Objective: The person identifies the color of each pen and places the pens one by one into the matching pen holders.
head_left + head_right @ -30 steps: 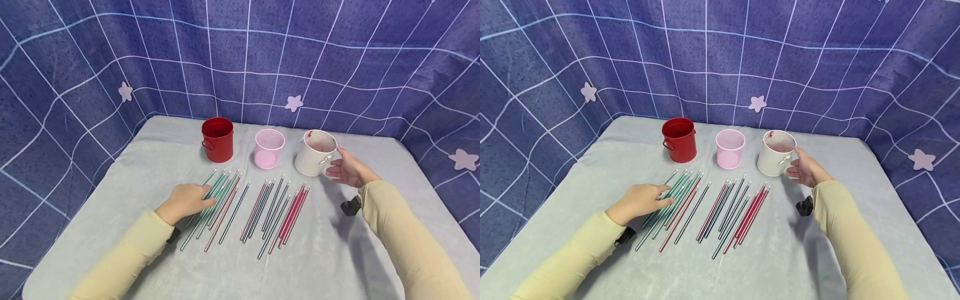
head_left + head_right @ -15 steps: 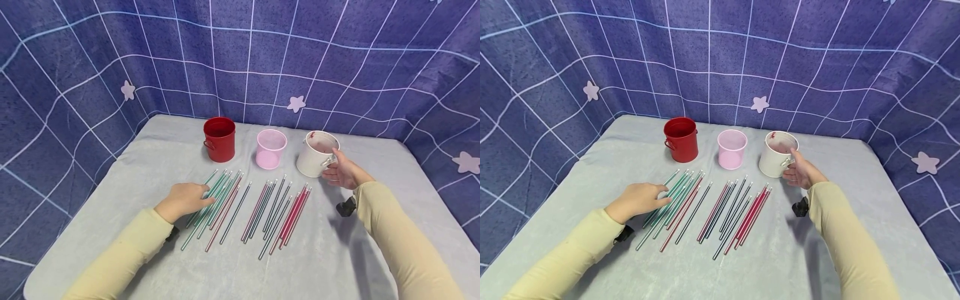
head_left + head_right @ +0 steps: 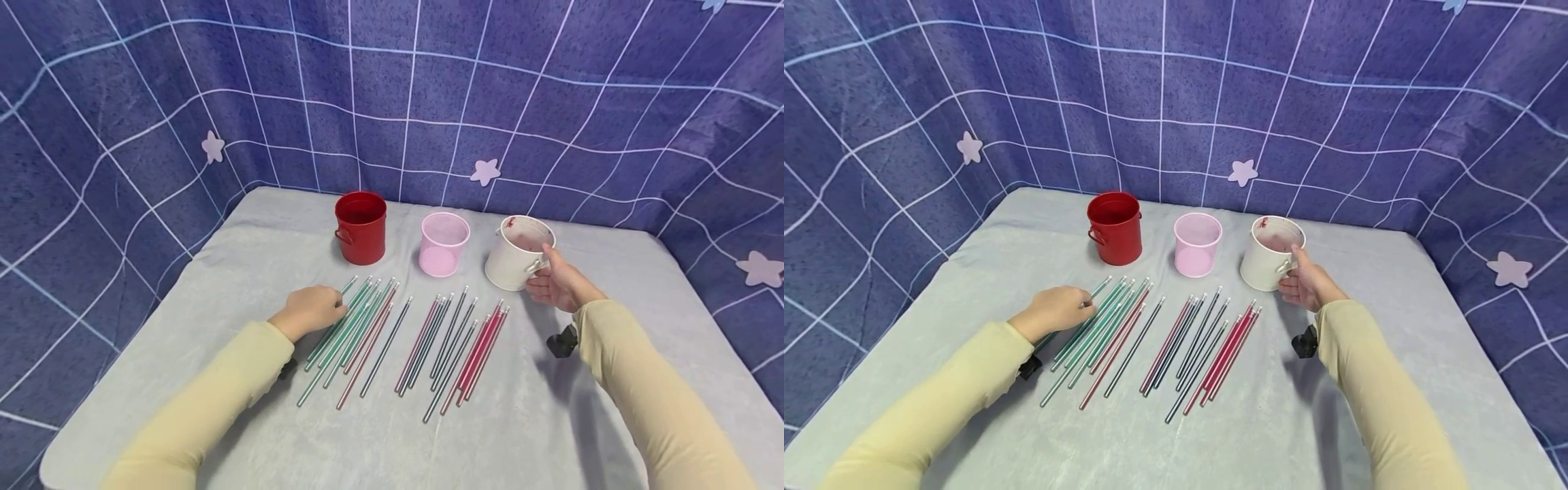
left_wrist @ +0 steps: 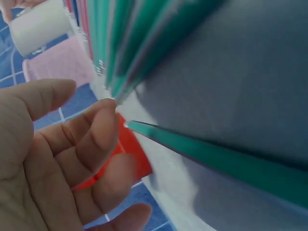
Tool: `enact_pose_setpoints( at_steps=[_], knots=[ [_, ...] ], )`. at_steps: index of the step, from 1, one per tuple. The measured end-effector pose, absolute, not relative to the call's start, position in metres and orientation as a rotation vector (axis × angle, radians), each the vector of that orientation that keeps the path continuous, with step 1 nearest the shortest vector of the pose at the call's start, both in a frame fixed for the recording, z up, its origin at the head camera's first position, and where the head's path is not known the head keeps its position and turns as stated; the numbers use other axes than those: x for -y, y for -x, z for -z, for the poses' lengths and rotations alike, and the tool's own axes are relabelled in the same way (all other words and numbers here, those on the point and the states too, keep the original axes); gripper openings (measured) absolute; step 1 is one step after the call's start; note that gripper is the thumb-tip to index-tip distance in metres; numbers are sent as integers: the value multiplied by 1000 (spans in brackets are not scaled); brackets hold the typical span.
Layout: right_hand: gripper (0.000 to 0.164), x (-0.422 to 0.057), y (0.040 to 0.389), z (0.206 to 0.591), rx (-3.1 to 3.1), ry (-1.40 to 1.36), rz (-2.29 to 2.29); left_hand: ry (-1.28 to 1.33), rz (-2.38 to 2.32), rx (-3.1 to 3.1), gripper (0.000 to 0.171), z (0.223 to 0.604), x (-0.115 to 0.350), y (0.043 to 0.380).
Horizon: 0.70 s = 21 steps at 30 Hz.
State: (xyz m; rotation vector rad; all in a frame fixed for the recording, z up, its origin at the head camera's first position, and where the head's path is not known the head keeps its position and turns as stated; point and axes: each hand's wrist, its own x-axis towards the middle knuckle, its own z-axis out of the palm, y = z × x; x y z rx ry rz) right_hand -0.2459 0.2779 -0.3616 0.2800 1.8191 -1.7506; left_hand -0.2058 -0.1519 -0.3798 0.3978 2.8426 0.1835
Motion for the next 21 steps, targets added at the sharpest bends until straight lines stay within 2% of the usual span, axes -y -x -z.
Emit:
enact_pose_setpoints(
  at_steps=[4, 8, 21],
  knots=[
    [94, -277, 245, 362, -1827, -259, 1751, -394, -104, -2806, 26, 384, 150, 213],
    [94, -276, 244, 363, -1833, -254, 1751, -395, -66, -2791, 19, 388, 148, 217],
    [94, -274, 243, 362, -1851, -277, 1749, -251, -164, -2758, 12, 387, 137, 223]
  ],
)
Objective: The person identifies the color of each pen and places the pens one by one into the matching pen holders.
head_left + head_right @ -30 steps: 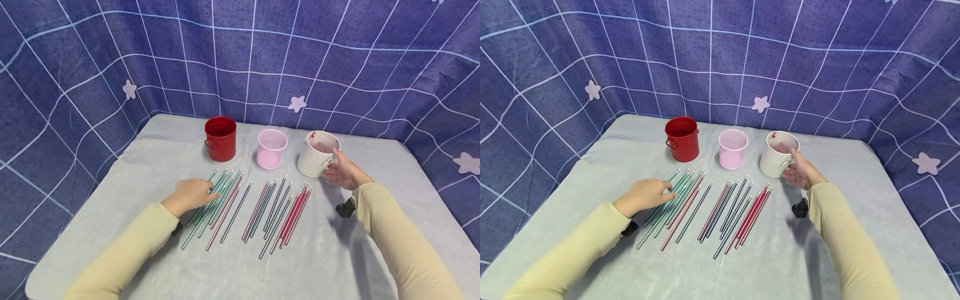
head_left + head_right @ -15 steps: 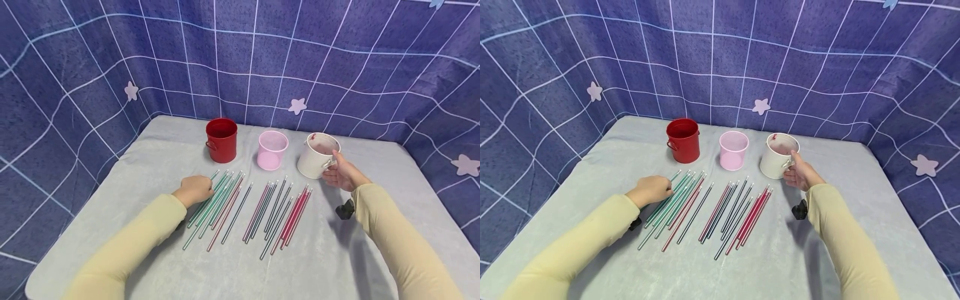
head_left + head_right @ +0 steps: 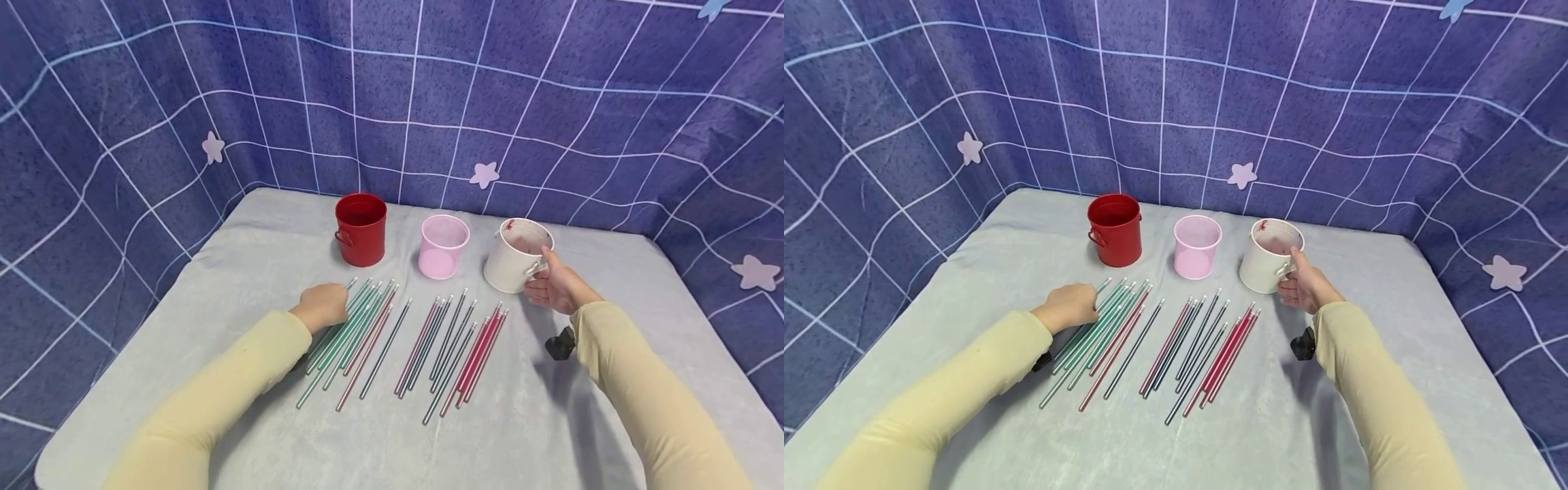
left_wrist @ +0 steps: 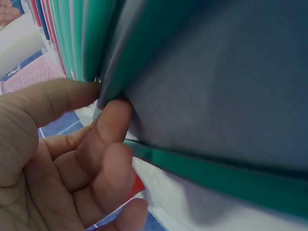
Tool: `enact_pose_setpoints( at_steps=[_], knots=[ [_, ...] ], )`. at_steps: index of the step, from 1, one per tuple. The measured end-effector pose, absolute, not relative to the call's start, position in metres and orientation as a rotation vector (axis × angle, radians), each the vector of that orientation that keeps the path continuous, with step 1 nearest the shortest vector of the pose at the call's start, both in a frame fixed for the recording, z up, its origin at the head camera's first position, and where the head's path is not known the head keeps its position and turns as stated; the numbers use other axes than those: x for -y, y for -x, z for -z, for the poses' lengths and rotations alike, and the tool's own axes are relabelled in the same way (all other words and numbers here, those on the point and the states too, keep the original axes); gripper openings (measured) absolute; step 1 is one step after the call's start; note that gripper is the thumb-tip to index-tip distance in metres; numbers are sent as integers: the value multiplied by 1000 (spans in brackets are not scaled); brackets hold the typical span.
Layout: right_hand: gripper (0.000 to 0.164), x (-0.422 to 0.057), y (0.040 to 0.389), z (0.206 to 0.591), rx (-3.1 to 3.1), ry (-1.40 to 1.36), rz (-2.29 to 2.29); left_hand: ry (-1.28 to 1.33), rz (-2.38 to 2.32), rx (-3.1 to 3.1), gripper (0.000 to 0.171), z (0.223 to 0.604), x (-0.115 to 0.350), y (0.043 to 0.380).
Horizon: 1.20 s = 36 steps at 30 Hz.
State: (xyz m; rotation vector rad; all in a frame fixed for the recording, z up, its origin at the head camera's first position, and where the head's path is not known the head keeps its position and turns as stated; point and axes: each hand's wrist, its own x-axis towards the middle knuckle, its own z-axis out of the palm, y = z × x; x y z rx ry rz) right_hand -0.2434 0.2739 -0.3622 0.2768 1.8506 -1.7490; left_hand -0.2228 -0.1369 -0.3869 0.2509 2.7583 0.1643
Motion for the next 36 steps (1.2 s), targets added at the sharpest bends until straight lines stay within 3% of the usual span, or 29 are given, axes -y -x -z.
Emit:
enact_pose_setpoints(
  at_steps=[17, 24, 36],
  knots=[
    [91, -269, 247, 364, -1822, -312, 1771, -232, -225, -2744, 20, 378, 143, 222],
    [91, -276, 244, 363, -1804, -285, 1752, -340, -410, -2843, 32, 350, 149, 223],
    [90, -274, 244, 360, -1820, -273, 1728, -421, -614, -2951, 26, 296, 164, 240]
  ],
)
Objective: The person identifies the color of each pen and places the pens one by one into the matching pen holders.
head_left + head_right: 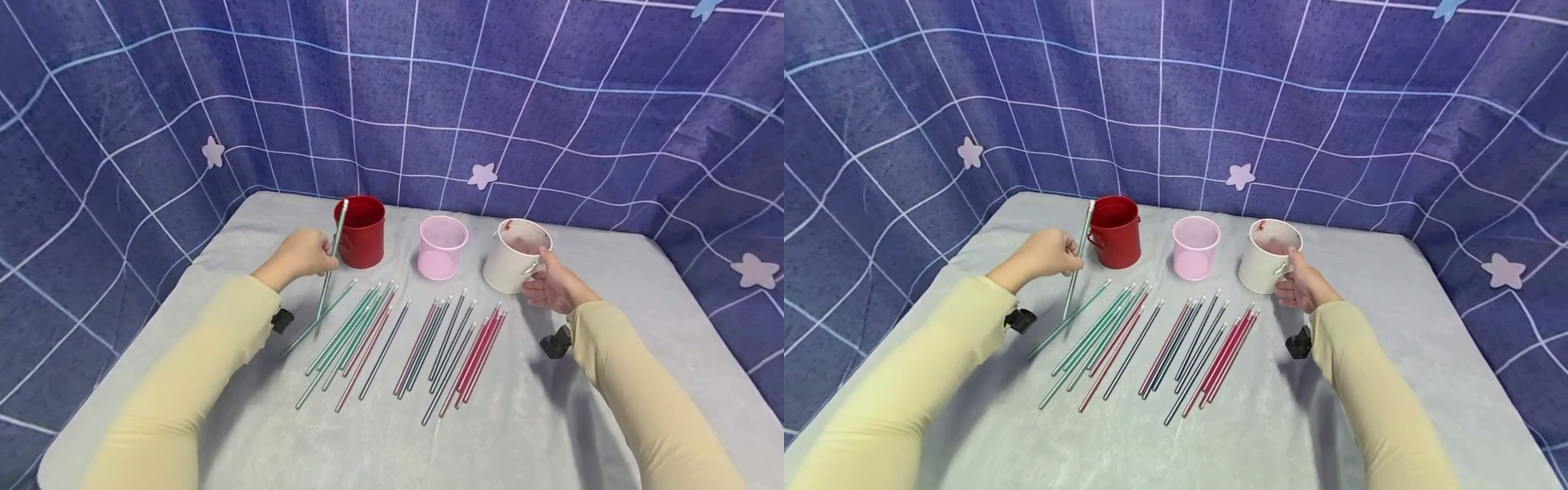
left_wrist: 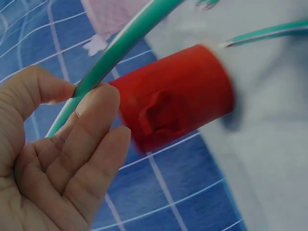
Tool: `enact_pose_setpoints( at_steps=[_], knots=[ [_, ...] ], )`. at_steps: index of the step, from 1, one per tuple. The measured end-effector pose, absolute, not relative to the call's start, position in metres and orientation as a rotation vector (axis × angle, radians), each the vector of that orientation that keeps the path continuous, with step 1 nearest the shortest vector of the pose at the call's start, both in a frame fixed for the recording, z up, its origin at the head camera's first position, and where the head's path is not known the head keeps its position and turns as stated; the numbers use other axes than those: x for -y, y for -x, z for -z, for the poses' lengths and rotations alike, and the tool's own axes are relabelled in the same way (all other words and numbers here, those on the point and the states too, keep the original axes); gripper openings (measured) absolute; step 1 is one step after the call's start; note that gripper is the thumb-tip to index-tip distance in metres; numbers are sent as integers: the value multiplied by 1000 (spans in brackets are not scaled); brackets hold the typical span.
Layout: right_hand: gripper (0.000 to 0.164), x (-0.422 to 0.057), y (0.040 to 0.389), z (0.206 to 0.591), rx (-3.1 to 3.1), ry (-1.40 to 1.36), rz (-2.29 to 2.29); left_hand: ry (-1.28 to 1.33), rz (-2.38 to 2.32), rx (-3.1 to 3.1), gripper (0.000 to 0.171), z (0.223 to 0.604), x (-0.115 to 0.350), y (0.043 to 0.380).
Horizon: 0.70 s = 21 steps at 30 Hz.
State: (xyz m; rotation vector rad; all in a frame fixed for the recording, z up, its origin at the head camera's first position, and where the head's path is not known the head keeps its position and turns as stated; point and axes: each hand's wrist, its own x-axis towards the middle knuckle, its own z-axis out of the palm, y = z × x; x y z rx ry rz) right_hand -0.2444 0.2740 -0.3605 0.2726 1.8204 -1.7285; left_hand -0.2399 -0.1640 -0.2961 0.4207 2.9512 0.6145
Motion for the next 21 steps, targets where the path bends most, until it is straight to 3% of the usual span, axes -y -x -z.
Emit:
enact_pose_setpoints(
  at_steps=[10, 21],
  knots=[
    [91, -272, 245, 361, -1840, -328, 1763, -367, -1004, -3067, 10, 247, 170, 239],
    [91, -271, 242, 361, -1857, -315, 1795, -172, -1346, -3364, 16, 232, 171, 234]
  ],
)
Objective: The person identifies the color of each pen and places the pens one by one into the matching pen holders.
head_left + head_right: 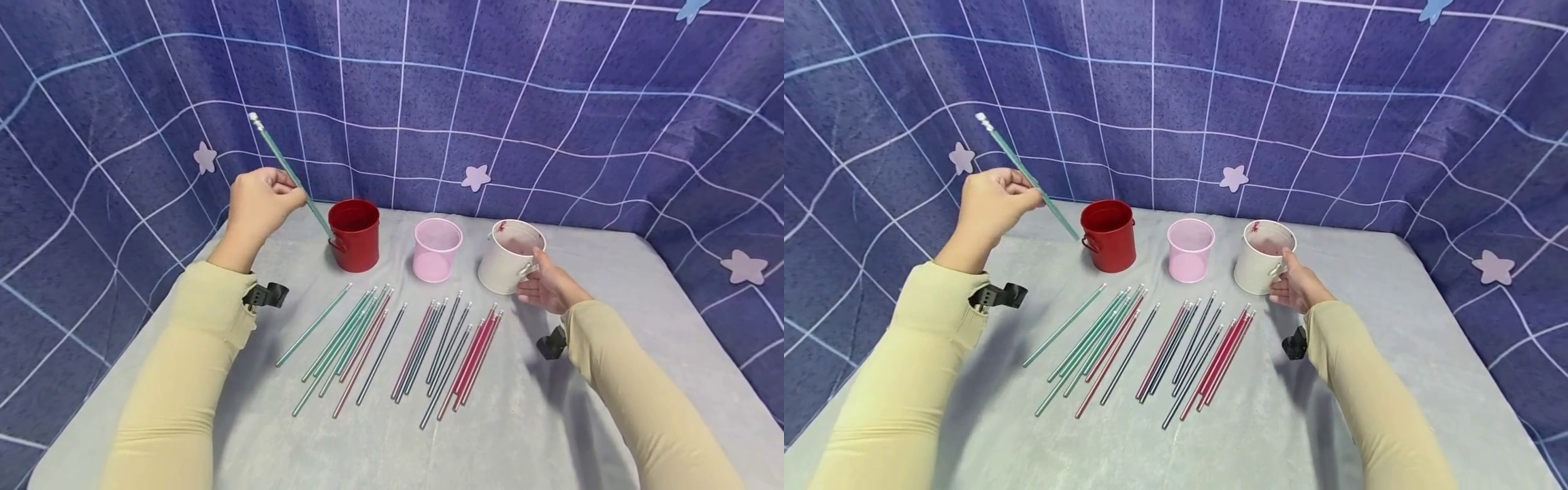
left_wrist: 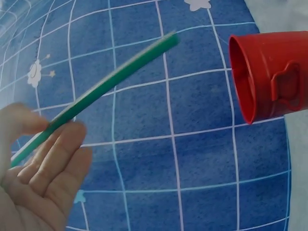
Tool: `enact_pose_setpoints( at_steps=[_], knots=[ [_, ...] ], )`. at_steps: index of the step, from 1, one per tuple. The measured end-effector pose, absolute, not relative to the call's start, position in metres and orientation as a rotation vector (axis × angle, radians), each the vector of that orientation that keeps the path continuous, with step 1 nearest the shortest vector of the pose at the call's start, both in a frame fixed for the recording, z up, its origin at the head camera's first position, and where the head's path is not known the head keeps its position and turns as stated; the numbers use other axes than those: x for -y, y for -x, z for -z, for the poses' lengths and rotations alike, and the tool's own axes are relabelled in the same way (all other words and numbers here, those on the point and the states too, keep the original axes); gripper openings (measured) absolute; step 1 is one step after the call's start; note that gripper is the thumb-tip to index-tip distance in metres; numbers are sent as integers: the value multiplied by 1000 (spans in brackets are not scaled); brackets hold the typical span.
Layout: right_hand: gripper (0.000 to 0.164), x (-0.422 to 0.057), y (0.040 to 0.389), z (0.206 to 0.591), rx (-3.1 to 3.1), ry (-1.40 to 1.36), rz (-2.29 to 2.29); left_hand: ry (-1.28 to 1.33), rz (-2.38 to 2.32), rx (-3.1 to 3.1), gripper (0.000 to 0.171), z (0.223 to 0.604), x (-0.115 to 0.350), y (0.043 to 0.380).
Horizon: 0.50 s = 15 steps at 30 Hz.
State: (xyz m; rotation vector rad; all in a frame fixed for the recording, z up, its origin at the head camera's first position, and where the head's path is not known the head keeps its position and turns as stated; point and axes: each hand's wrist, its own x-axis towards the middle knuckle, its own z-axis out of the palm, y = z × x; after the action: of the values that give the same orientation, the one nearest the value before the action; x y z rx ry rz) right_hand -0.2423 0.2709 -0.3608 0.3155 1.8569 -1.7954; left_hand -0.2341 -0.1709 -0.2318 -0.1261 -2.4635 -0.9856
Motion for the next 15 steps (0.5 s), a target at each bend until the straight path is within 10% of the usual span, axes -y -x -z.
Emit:
enact_pose_setpoints(
  at_steps=[15],
  knots=[
    [90, -268, 241, 361, -1857, -329, 1834, 69, 1151, 2357, 22, 256, 149, 267]
  ],
)
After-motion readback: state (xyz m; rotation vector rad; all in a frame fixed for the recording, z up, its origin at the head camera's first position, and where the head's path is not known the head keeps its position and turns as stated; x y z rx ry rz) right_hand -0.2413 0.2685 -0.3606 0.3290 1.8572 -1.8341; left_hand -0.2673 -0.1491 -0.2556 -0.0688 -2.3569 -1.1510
